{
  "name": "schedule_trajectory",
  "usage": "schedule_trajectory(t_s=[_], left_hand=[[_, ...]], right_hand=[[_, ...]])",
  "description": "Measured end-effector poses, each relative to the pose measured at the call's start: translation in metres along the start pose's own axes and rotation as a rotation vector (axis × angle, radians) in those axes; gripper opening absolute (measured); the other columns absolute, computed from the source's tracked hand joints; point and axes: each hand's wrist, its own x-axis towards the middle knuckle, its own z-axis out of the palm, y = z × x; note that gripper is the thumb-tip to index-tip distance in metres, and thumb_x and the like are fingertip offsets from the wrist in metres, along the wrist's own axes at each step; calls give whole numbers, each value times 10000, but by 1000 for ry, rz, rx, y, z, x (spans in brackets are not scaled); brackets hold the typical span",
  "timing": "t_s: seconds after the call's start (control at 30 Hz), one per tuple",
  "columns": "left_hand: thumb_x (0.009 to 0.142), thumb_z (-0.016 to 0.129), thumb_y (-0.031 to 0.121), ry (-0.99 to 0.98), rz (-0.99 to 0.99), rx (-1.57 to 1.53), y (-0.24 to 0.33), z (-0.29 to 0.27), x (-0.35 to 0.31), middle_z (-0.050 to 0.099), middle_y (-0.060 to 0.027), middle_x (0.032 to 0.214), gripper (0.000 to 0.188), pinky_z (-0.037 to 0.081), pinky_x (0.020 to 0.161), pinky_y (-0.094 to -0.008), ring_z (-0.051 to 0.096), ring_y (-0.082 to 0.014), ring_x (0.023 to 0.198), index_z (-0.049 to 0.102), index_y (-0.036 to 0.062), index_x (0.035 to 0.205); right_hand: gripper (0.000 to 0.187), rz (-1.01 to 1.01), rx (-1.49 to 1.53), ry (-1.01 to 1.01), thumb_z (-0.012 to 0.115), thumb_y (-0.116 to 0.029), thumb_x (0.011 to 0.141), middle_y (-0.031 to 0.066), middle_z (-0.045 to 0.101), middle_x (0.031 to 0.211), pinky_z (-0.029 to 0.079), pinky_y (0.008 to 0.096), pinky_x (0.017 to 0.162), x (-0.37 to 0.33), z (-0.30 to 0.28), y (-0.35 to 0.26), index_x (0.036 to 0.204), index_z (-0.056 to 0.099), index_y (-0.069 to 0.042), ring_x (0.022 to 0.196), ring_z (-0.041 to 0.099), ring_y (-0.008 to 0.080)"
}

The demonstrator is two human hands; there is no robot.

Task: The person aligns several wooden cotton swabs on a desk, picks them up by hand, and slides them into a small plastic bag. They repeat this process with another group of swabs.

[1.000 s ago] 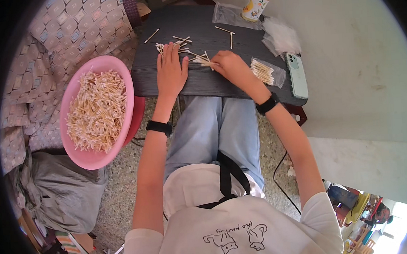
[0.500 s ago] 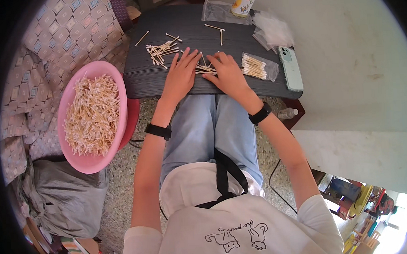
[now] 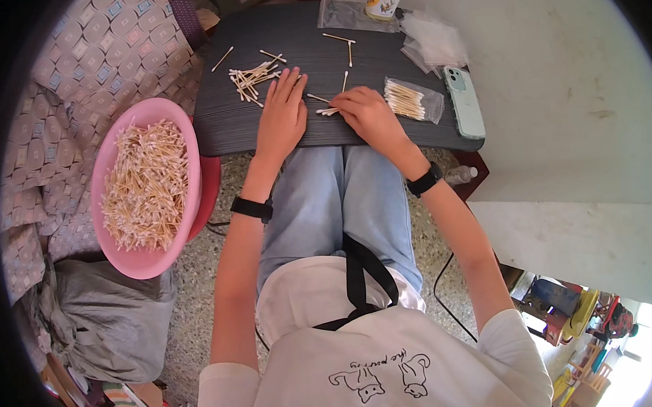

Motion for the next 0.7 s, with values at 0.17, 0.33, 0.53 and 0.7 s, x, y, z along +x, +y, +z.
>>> schedule_trajectory(t_s=[0.17, 0.33, 0.53, 0.7], left_hand=[[925, 531, 136, -134, 104, -169, 22, -6, -9, 473, -153, 1395, 411, 286, 1129, -442, 390, -324, 1340, 503, 24, 1319], [923, 552, 170, -171, 100, -124, 24, -8, -19, 480, -151, 1387, 405, 307, 1118, -442, 416, -322, 1319, 526, 25, 1300], [925, 547, 187, -179, 138, -44, 28, -15, -31, 474, -146, 1394, 420, 311, 1115, -442, 408, -311, 1326, 519, 23, 1311], [936, 526, 244, -214, 148, 65, 36, -14, -40, 406, -150, 1452, 491, 279, 1127, -450, 348, -304, 1369, 456, 21, 1368]], right_hand=[[282, 140, -9, 173, 645, -14, 768, 107, 624, 1051, 459, 412, 915, -11, 2, -7, 1048, 658, -40, 1001, 587, 296], [287, 175, -34, 92, 640, -9, 784, 98, 628, 1059, 455, 407, 934, -20, 2, -15, 1071, 651, -18, 1024, 587, 293], [328, 124, -127, 28, 602, -91, 860, 117, 587, 1237, 396, 410, 1031, -36, 4, -22, 1182, 611, -24, 1179, 530, 287], [473, 106, -248, -80, 507, -301, 958, 116, 455, 1424, 283, 458, 1115, -42, 10, -36, 1364, 480, -60, 1331, 405, 263]])
